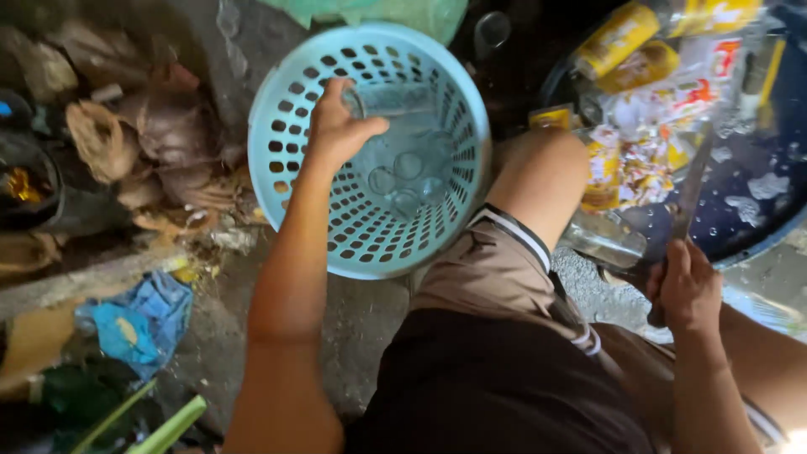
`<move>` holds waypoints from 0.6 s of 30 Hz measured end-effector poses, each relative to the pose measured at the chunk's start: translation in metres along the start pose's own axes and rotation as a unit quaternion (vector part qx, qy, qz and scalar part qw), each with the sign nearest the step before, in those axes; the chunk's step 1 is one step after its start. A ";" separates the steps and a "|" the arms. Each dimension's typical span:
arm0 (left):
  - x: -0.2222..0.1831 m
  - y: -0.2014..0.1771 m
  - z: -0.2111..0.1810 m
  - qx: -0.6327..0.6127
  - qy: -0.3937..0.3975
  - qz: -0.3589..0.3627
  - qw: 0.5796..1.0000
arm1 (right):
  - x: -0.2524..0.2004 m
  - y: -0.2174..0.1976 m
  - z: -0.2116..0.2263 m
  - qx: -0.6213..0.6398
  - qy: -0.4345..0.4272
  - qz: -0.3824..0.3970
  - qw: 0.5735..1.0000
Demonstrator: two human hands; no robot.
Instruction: Washing glass jars in a tub of water, using a knife to remove labels, and placing them in a basket.
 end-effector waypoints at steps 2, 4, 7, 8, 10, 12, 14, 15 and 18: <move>0.060 0.018 0.094 -0.005 -0.014 -0.064 0.998 | 0.003 0.015 -0.016 0.016 0.017 0.005 1.000; 0.104 0.042 0.167 -0.010 -0.025 -0.120 0.992 | -0.001 0.018 -0.021 0.031 0.040 0.003 0.999; 0.147 0.088 0.251 -0.044 -0.121 -0.148 0.981 | -0.007 0.021 -0.027 0.022 0.096 -0.007 0.995; 0.158 0.102 0.270 0.012 -0.139 -0.156 0.978 | -0.005 0.023 -0.035 0.056 0.106 -0.018 0.993; 0.182 0.129 0.290 0.064 -0.157 -0.155 0.973 | -0.002 0.020 -0.038 0.084 0.120 -0.035 0.989; 0.192 0.145 0.294 0.132 -0.113 -0.172 0.970 | -0.010 0.012 -0.022 -0.017 0.092 -0.031 0.995; 0.178 0.156 0.270 0.083 -0.112 -0.139 0.980 | -0.011 0.011 -0.029 -0.025 0.105 -0.038 0.993; 0.177 0.159 0.252 0.033 -0.101 -0.120 0.987 | -0.008 0.011 -0.029 -0.020 0.107 -0.048 0.993; 0.181 0.174 0.242 0.003 -0.039 -0.119 0.992 | -0.011 0.010 -0.023 -0.033 0.143 -0.056 0.988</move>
Point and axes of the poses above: each hand's wrist, its own x-axis towards the middle knuckle, its own y-axis out of the palm, z = x × y, the point moved 9 cm from there along x, towards the middle knuckle, and after that the axes turned 7 degrees about -x, right-handed, at the moved point
